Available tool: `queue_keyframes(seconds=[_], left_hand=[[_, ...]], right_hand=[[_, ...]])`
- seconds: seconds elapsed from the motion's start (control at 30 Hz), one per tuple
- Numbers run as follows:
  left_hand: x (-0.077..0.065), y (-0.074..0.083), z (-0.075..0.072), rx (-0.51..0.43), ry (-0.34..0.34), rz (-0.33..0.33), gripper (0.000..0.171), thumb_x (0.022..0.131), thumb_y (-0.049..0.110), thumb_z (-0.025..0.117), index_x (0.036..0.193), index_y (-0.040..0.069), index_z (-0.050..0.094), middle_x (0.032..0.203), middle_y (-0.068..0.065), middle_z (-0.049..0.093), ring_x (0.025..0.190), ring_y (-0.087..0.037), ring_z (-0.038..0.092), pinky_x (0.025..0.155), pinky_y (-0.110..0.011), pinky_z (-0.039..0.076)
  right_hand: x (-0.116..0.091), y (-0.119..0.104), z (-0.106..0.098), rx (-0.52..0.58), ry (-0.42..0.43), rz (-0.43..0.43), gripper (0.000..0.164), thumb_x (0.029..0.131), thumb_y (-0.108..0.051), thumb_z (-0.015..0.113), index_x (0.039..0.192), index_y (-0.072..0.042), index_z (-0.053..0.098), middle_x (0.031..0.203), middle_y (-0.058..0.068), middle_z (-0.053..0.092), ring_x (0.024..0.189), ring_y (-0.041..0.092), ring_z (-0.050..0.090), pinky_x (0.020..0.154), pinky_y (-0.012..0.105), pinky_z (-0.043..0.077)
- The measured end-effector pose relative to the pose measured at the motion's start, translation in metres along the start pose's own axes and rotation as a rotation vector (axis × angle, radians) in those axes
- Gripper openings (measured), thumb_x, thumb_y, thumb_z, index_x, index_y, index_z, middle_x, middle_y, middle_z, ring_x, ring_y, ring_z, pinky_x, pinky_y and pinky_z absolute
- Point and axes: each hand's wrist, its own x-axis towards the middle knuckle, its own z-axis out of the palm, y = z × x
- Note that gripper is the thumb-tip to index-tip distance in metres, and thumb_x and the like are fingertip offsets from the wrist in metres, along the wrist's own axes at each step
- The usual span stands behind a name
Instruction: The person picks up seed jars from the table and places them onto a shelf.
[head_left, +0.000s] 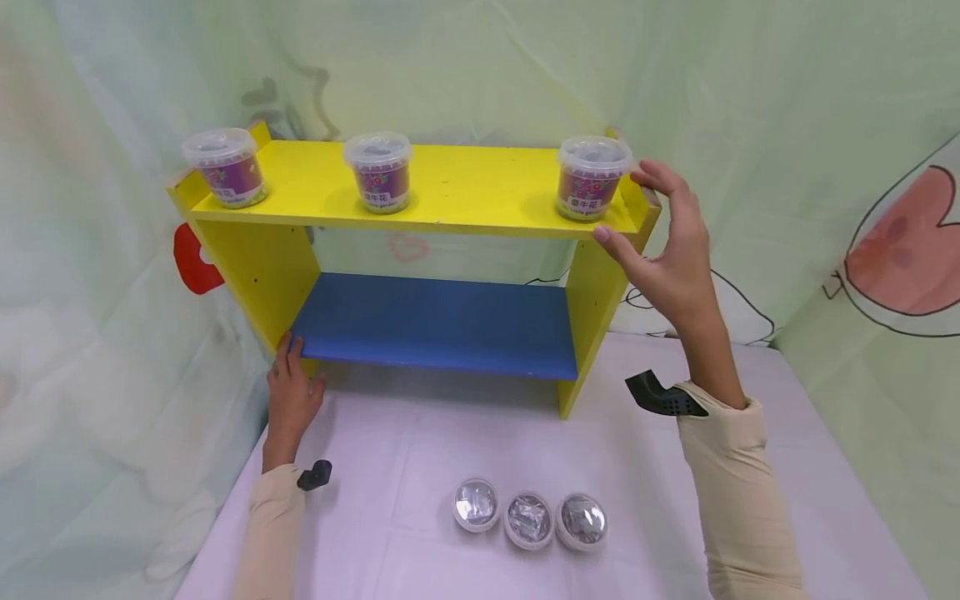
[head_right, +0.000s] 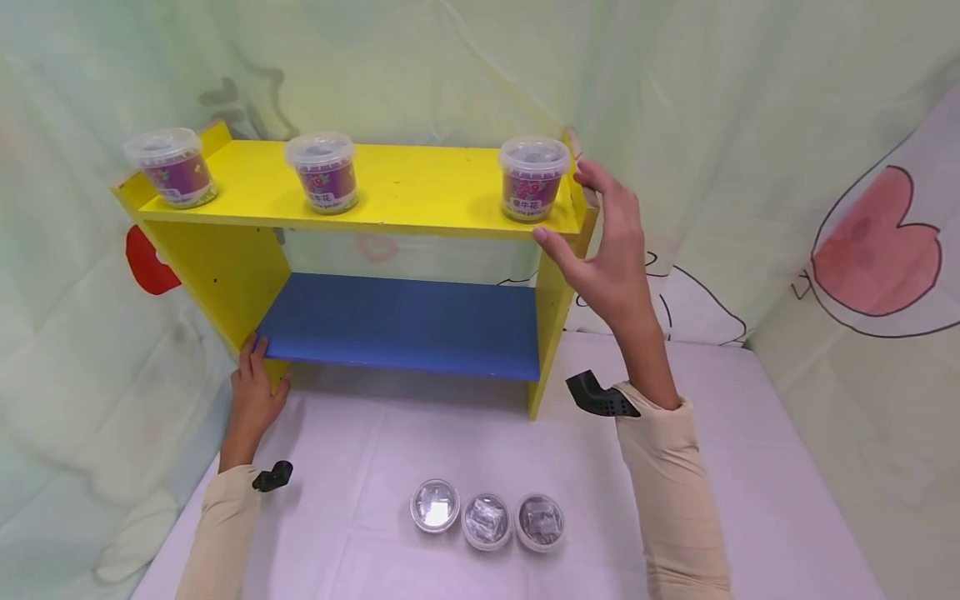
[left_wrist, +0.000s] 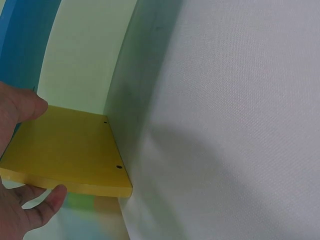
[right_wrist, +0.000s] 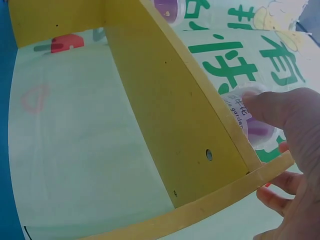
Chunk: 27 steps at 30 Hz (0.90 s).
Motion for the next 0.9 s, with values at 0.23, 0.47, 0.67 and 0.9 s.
queue_keyframes(seconds=[0.23, 0.47, 0.67, 0.9], left_hand=[[-0.001, -0.001, 0.001, 0.006, -0.003, 0.000, 0.072, 0.091, 0.003, 0.064, 0.149, -0.002, 0.022, 0.160, -0.019, 0.012, 0.111, -0.053, 0.036, 0.092, -0.065, 0.041], [0.001, -0.002, 0.000, 0.012, 0.000, -0.006, 0.070, 0.093, 0.006, 0.062, 0.150, 0.000, 0.022, 0.160, -0.018, 0.013, 0.112, -0.052, 0.037, 0.092, -0.063, 0.042], [0.002, -0.002, 0.001, 0.008, -0.003, -0.006, 0.070, 0.092, 0.005, 0.062, 0.150, -0.001, 0.022, 0.160, -0.019, 0.013, 0.116, -0.052, 0.036, 0.095, -0.064, 0.041], [0.003, -0.003, 0.001, 0.008, 0.001, -0.006, 0.069, 0.093, 0.006, 0.061, 0.150, 0.000, 0.022, 0.160, -0.018, 0.013, 0.115, -0.051, 0.036, 0.096, -0.063, 0.040]], right_hand=[[-0.015, -0.021, 0.002, 0.020, 0.055, -0.073, 0.058, 0.083, 0.000, 0.071, 0.136, 0.003, 0.049, 0.142, 0.019, 0.048, 0.137, 0.022, 0.040, 0.117, 0.027, 0.028], [-0.034, -0.019, 0.015, 0.068, 0.199, -0.150, 0.037, 0.086, -0.013, 0.067, 0.116, 0.007, 0.063, 0.143, 0.023, 0.046, 0.139, 0.025, 0.037, 0.117, 0.035, 0.029], [-0.045, -0.005, 0.025, 0.127, 0.333, -0.155, 0.039, 0.087, -0.027, 0.066, 0.103, 0.008, 0.068, 0.140, 0.016, 0.050, 0.138, 0.023, 0.038, 0.117, 0.039, 0.029], [-0.059, -0.031, 0.029, 0.133, 0.343, -0.162, 0.038, 0.090, -0.024, 0.064, 0.099, 0.012, 0.065, 0.128, 0.031, 0.051, 0.132, 0.028, 0.042, 0.115, 0.041, 0.029]])
